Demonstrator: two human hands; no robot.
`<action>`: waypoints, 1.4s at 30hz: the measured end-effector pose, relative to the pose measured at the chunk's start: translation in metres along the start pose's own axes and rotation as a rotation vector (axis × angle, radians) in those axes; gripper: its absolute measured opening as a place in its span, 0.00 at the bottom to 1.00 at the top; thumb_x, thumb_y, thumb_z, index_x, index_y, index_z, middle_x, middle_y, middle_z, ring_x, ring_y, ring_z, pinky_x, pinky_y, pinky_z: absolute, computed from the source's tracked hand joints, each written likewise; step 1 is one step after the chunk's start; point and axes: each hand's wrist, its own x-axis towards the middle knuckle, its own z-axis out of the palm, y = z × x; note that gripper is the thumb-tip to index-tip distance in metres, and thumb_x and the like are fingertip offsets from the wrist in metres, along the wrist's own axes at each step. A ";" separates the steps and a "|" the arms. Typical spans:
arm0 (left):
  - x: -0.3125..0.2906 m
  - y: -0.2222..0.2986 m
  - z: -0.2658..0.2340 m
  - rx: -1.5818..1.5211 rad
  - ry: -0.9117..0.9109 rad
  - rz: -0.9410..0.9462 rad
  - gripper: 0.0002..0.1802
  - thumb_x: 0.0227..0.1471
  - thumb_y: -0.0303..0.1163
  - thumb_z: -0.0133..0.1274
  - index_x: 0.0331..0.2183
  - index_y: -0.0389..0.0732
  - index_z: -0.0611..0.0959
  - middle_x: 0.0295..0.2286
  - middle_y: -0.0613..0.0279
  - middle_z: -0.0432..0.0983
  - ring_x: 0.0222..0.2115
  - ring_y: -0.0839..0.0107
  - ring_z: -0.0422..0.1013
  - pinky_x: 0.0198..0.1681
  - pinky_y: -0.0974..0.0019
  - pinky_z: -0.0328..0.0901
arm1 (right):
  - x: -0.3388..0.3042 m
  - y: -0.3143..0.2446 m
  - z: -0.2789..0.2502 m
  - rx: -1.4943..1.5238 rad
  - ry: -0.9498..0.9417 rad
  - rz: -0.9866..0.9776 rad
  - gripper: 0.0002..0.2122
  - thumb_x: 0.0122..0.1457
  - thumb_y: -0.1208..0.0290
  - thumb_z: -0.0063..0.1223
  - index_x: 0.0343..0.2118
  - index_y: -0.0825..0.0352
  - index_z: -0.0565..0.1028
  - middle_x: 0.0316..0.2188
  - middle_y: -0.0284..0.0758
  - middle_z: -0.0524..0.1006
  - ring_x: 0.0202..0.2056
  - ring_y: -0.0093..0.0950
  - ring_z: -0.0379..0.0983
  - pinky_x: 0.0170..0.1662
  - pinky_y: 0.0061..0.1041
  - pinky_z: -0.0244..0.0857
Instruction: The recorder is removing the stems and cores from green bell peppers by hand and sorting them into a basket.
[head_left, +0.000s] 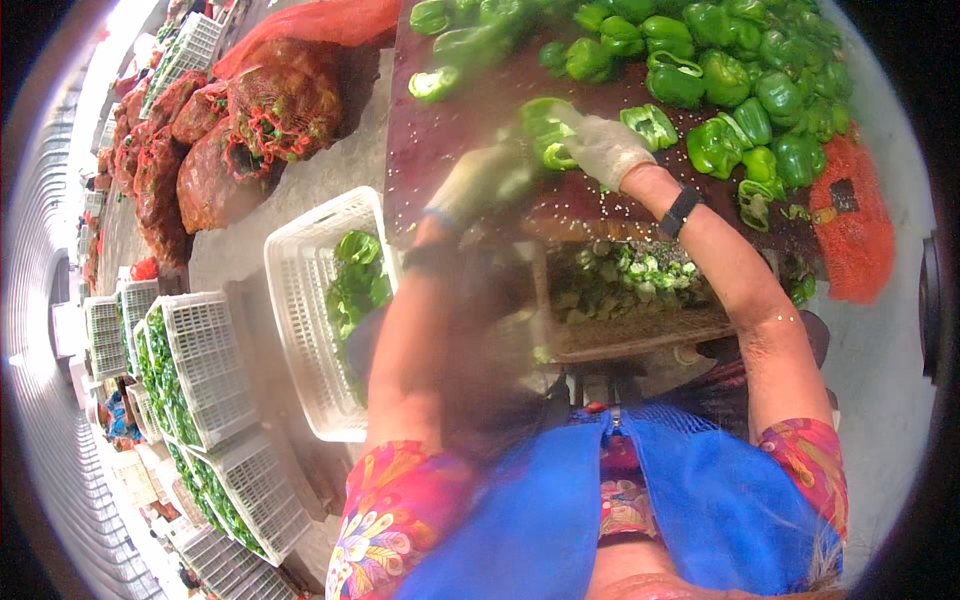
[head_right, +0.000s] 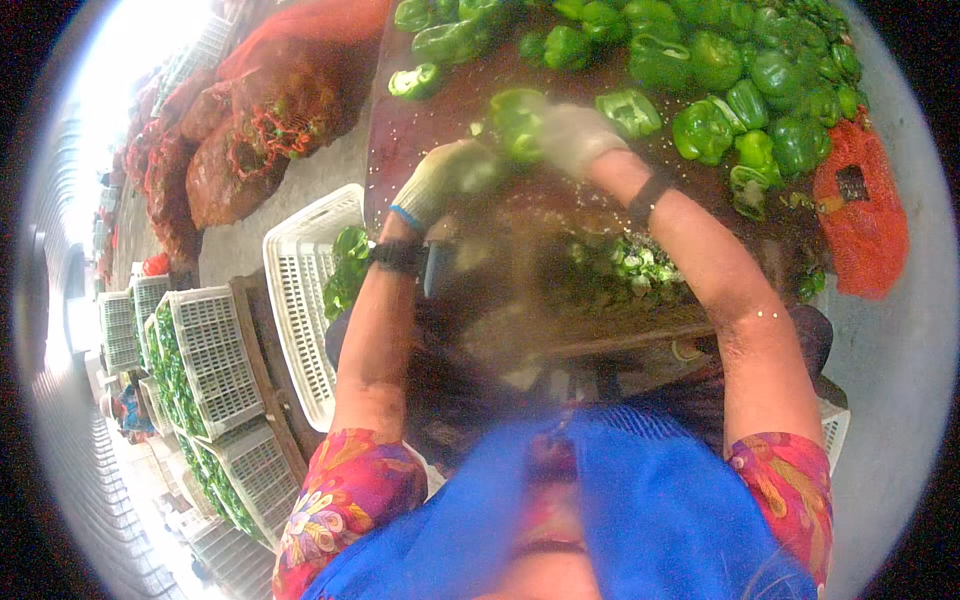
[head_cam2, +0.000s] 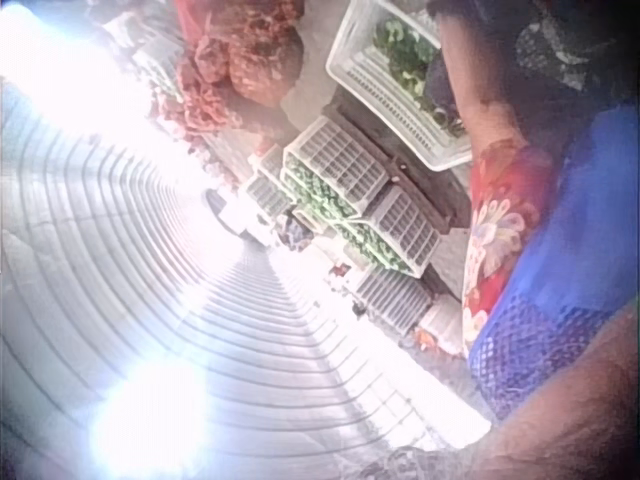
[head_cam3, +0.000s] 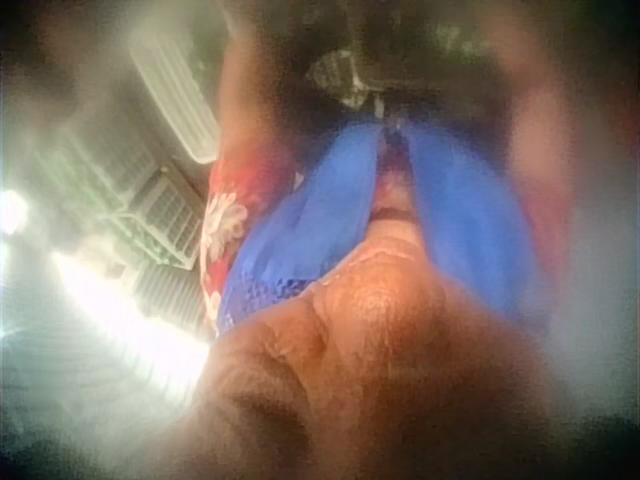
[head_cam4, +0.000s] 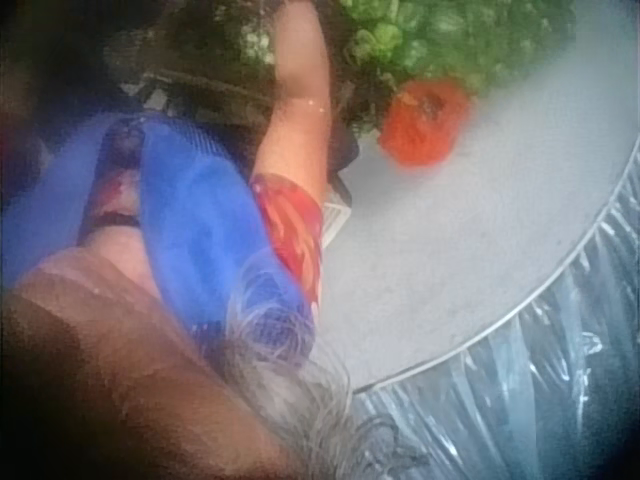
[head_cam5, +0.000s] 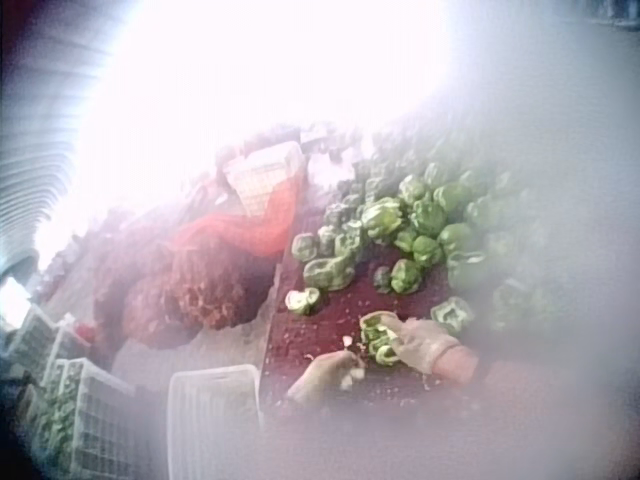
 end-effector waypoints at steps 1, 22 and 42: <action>-0.003 0.005 -0.002 0.389 0.110 0.042 0.22 0.47 0.37 0.60 0.44 0.38 0.78 0.36 0.60 0.78 0.36 0.71 0.74 0.39 0.67 0.69 | -0.005 0.000 -0.002 0.082 0.037 -0.007 0.19 0.60 0.63 0.41 0.56 0.53 0.65 0.36 0.48 0.78 0.37 0.49 0.74 0.42 0.43 0.68; 0.065 0.000 0.139 0.873 0.164 0.357 0.14 0.57 0.34 0.48 0.41 0.38 0.81 0.33 0.58 0.80 0.30 0.70 0.74 0.34 0.68 0.70 | -0.041 0.078 0.000 0.144 0.657 0.398 0.19 0.60 0.63 0.39 0.51 0.63 0.73 0.51 0.44 0.72 0.49 0.41 0.71 0.52 0.32 0.64; -0.304 0.108 -0.091 0.161 0.491 0.226 0.18 0.57 0.37 0.50 0.48 0.39 0.75 0.41 0.60 0.75 0.39 0.72 0.72 0.42 0.68 0.70 | -0.061 -0.276 -0.045 0.788 -0.137 -0.553 0.13 0.57 0.67 0.50 0.43 0.63 0.77 0.36 0.45 0.78 0.38 0.41 0.75 0.46 0.38 0.67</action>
